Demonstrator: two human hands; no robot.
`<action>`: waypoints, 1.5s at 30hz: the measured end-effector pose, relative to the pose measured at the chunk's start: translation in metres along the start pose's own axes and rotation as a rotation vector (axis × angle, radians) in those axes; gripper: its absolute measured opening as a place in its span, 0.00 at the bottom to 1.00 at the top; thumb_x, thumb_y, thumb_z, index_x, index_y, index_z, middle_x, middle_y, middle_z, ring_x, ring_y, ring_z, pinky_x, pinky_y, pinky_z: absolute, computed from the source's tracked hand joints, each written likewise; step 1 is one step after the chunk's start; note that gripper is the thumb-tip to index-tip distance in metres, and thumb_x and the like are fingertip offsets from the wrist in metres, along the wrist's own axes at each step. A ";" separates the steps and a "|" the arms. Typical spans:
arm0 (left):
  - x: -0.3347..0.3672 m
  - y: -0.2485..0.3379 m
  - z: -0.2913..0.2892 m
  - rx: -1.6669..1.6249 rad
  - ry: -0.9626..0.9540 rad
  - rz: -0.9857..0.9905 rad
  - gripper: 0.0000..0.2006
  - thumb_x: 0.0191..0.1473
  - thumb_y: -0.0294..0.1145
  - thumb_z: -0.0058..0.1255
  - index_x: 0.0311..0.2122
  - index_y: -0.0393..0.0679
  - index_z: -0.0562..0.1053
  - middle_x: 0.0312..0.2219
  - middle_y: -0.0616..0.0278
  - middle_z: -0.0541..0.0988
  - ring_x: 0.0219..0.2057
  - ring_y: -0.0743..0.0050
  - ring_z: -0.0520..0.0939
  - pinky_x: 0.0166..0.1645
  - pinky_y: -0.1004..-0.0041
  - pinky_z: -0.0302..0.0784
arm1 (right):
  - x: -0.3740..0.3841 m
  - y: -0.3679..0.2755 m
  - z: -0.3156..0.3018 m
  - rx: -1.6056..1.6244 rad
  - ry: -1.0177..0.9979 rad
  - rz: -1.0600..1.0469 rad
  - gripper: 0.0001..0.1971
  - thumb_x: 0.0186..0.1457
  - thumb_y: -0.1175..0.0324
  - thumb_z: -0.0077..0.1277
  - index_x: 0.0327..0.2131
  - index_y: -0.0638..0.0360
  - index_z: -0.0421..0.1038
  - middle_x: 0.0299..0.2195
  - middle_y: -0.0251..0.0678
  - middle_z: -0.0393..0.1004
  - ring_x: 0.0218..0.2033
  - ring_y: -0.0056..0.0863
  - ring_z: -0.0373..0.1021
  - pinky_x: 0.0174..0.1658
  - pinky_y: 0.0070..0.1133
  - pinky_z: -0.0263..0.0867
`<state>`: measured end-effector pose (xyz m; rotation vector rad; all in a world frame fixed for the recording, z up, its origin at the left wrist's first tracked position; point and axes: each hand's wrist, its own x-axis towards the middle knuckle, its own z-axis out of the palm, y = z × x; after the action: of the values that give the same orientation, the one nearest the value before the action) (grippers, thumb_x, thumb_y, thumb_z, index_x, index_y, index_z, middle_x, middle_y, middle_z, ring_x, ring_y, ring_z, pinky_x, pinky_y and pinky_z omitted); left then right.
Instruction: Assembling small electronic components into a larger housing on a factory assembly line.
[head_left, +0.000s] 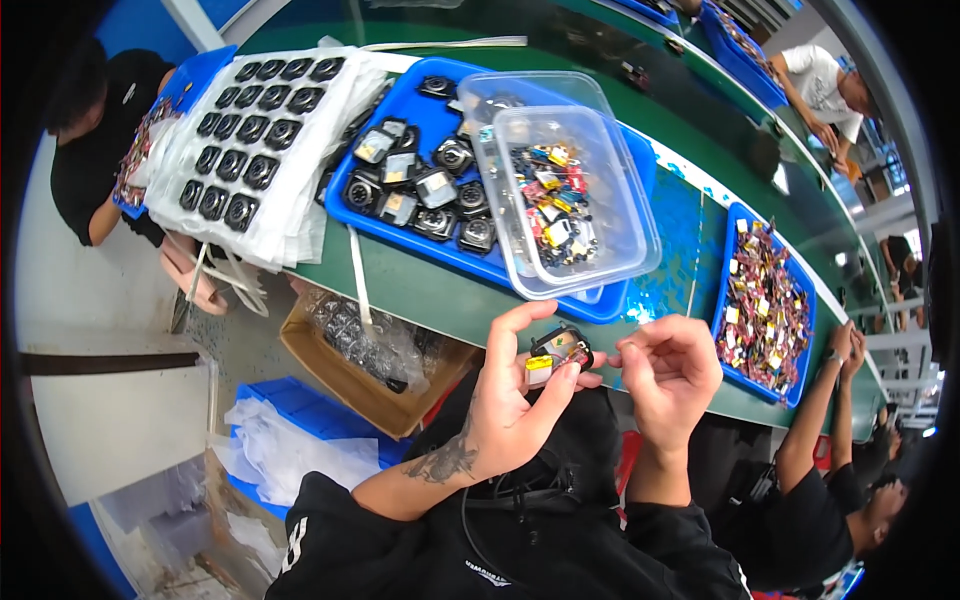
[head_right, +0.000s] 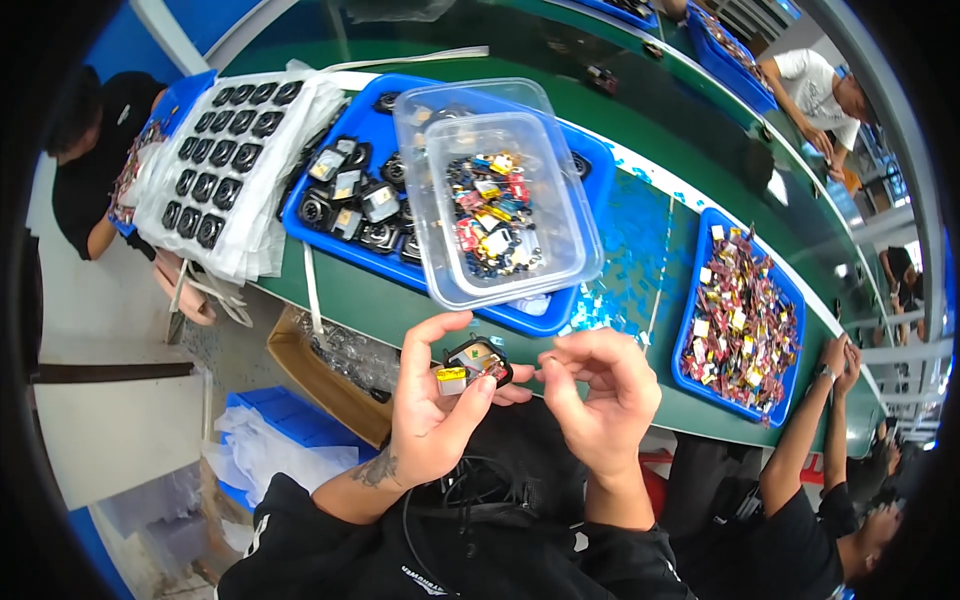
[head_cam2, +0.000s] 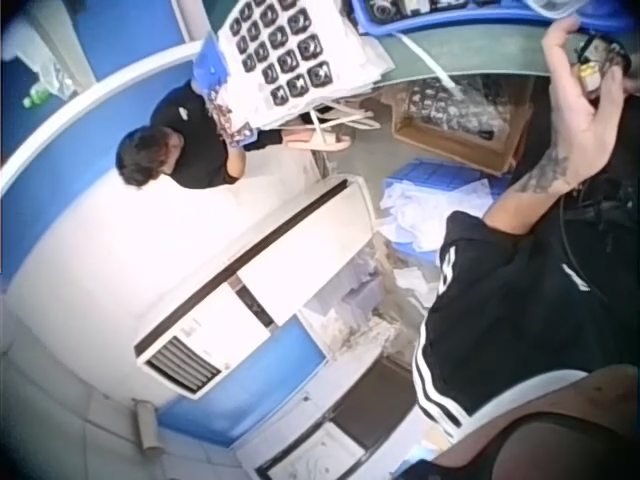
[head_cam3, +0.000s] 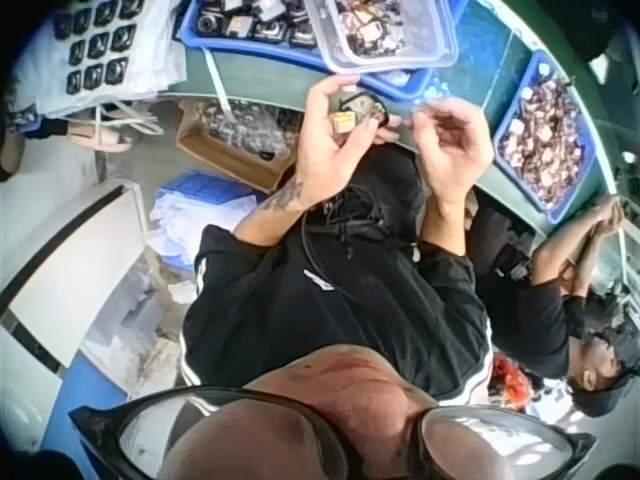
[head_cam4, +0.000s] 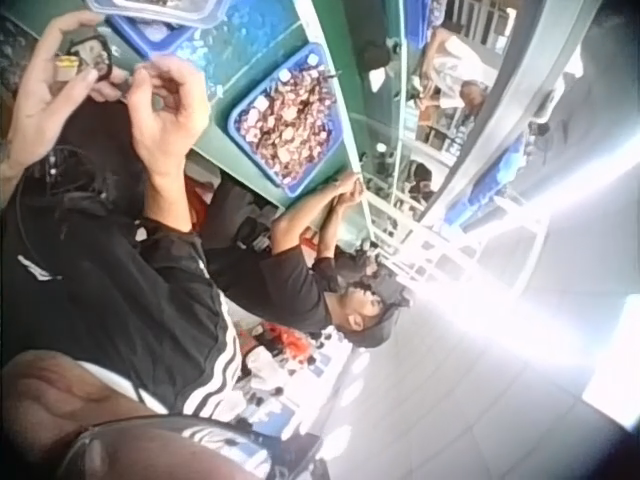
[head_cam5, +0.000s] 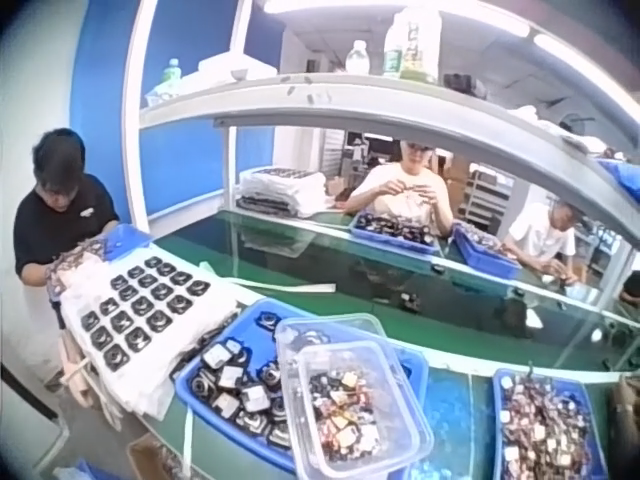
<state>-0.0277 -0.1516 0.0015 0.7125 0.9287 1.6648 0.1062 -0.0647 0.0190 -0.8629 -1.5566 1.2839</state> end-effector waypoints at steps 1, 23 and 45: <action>0.002 -0.002 0.004 0.008 0.001 -0.012 0.25 0.60 0.20 0.40 0.59 0.40 0.47 0.41 0.40 0.76 0.41 0.61 0.81 0.48 0.66 0.78 | 0.000 0.002 -0.005 -0.043 0.002 -0.083 0.05 0.47 0.89 0.50 0.30 0.72 0.70 0.32 0.41 0.72 0.31 0.25 0.74 0.34 0.17 0.74; 0.003 -0.049 0.059 0.190 -0.104 0.055 0.33 0.57 0.14 0.40 0.64 0.41 0.41 0.50 0.46 0.68 0.51 0.69 0.73 0.56 0.70 0.68 | -0.021 0.012 -0.037 -0.443 0.204 -0.307 0.11 0.43 0.85 0.60 0.33 0.66 0.77 0.28 0.39 0.75 0.23 0.20 0.71 0.24 0.17 0.66; -0.001 -0.037 0.066 0.155 -0.125 0.050 0.26 0.58 0.16 0.42 0.61 0.37 0.53 0.49 0.58 0.67 0.47 0.79 0.73 0.53 0.77 0.69 | -0.019 0.013 -0.049 -0.634 0.167 -0.599 0.11 0.41 0.86 0.59 0.31 0.66 0.73 0.26 0.39 0.71 0.24 0.27 0.70 0.23 0.21 0.67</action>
<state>0.0459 -0.1321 0.0043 0.9405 0.9640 1.5838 0.1584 -0.0632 0.0043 -0.7600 -1.9153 0.2806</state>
